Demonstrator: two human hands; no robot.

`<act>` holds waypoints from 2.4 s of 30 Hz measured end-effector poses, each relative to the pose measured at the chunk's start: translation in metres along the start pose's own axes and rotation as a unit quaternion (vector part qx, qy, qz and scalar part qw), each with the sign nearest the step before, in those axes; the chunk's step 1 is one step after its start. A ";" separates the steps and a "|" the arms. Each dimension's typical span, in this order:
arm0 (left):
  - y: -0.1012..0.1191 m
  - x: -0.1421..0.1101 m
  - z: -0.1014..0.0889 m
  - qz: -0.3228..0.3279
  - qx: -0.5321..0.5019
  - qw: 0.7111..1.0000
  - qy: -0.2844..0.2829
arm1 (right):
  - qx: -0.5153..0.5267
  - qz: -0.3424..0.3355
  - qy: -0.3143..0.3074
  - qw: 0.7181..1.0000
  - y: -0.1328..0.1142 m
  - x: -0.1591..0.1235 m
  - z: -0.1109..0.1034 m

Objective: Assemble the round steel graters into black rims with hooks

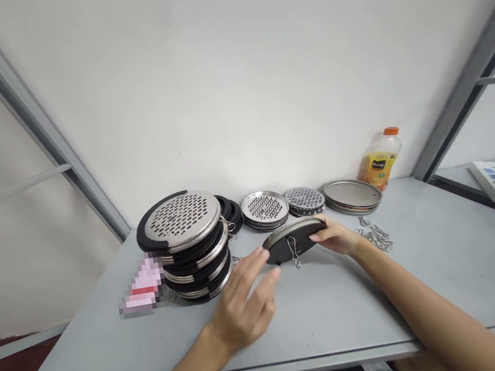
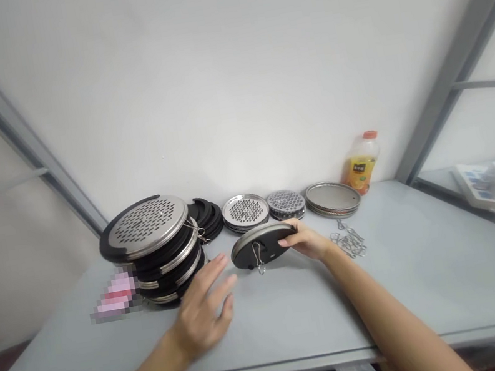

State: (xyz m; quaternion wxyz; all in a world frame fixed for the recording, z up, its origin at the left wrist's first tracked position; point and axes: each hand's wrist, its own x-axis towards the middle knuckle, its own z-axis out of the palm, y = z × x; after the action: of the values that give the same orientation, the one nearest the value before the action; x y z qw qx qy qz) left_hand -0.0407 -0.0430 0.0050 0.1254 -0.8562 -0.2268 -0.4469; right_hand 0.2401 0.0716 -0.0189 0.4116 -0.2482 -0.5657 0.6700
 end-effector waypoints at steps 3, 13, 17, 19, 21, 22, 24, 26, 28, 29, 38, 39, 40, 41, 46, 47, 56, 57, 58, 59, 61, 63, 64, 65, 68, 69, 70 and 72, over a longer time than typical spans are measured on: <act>-0.006 0.016 -0.058 0.005 0.106 0.993 0.042 | 0.001 0.001 -0.002 1.000 0.001 0.000 0.000; -0.090 0.035 -0.157 -0.153 0.120 0.951 -0.241 | 0.009 -0.002 -0.019 1.000 -0.005 0.001 0.009; -0.095 0.033 -0.156 -0.141 0.104 0.957 -0.233 | 0.010 -0.001 -0.009 1.000 -0.006 0.000 0.009; -0.096 0.034 -0.156 -0.132 0.121 0.955 -0.238 | 0.010 0.000 -0.004 1.000 -0.006 0.000 0.009; -0.096 0.034 -0.155 -0.132 0.147 0.949 -0.246 | 0.008 0.001 -0.004 1.000 -0.006 0.000 0.010; -0.094 0.034 -0.154 -0.135 0.162 0.945 -0.249 | 0.007 0.001 -0.005 1.000 -0.006 0.001 0.010; -0.091 0.033 -0.150 -0.136 0.187 0.940 -0.251 | 0.006 0.002 -0.008 1.000 -0.006 0.001 0.010; -0.088 0.032 -0.147 -0.125 0.197 0.942 -0.243 | 0.007 0.004 -0.010 1.000 -0.006 0.001 0.010; -0.085 0.031 -0.144 -0.118 0.195 0.945 -0.235 | 0.009 0.004 -0.009 1.000 -0.006 0.001 0.010; -0.084 0.030 -0.143 -0.115 0.193 0.946 -0.232 | 0.009 0.003 -0.008 1.000 -0.006 0.001 0.010; -0.081 0.016 -0.132 -0.006 0.243 0.959 -0.148 | 0.001 0.005 -0.006 1.000 -0.004 0.001 0.008; -0.082 0.012 -0.130 0.001 0.245 0.960 -0.133 | 0.002 0.007 -0.007 1.000 -0.004 0.001 0.008; -0.082 0.009 -0.129 0.006 0.249 0.961 -0.121 | 0.005 0.008 -0.007 1.000 -0.004 0.001 0.008; -0.083 0.006 -0.128 0.010 0.253 0.961 -0.114 | 0.007 0.010 -0.006 1.000 -0.005 0.001 0.008; -0.077 -0.003 -0.123 0.015 0.275 0.954 -0.121 | 0.005 0.005 -0.001 1.000 -0.005 0.001 0.010; -0.074 -0.004 -0.122 0.008 0.275 0.953 -0.124 | 0.003 0.004 -0.002 1.000 -0.005 0.001 0.010; -0.052 -0.021 -0.100 -0.020 0.312 0.938 -0.149 | 0.003 0.001 -0.007 1.000 -0.005 0.001 0.010; -0.050 -0.024 -0.098 -0.018 0.316 0.938 -0.142 | 0.005 0.001 -0.008 1.000 -0.005 0.001 0.010; -0.048 -0.027 -0.095 -0.018 0.320 0.938 -0.133 | 0.007 0.002 -0.009 1.000 -0.005 0.001 0.010; -0.045 -0.031 -0.092 -0.016 0.325 0.937 -0.123 | 0.009 0.003 -0.010 1.000 -0.005 0.001 0.011; -0.040 -0.042 -0.085 -0.009 0.332 0.937 -0.108 | 0.010 0.005 -0.009 1.000 -0.004 0.002 0.012; -0.037 -0.053 -0.078 0.014 0.325 0.938 -0.123 | 0.003 0.004 -0.008 1.000 -0.005 0.001 0.013; -0.035 -0.058 -0.074 0.023 0.315 0.937 -0.150 | -0.004 0.002 -0.007 1.000 -0.005 0.001 0.014; -0.035 -0.062 -0.072 0.023 0.305 0.936 -0.172 | -0.013 -0.001 -0.006 1.000 -0.006 0.000 0.015; -0.031 -0.062 -0.066 0.034 0.257 0.946 -0.196 | -0.051 -0.021 0.009 0.998 -0.010 -0.002 0.015; -0.028 -0.058 -0.064 0.048 0.231 0.953 -0.190 | -0.067 -0.031 0.018 0.997 -0.012 -0.002 0.015; -0.024 -0.051 -0.062 0.069 0.201 0.960 -0.181 | -0.086 -0.040 0.026 0.995 -0.015 -0.003 0.016; -0.012 -0.035 -0.053 0.097 0.150 0.972 -0.153 | -0.129 -0.056 0.037 0.989 -0.019 -0.004 0.018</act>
State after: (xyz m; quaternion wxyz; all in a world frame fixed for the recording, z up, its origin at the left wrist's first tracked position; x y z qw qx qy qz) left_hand -0.1021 -0.0642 0.0070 0.2589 -0.9037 -0.2239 -0.2573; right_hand 0.2325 0.0587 0.0029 0.4334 -0.2922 -0.6448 0.5577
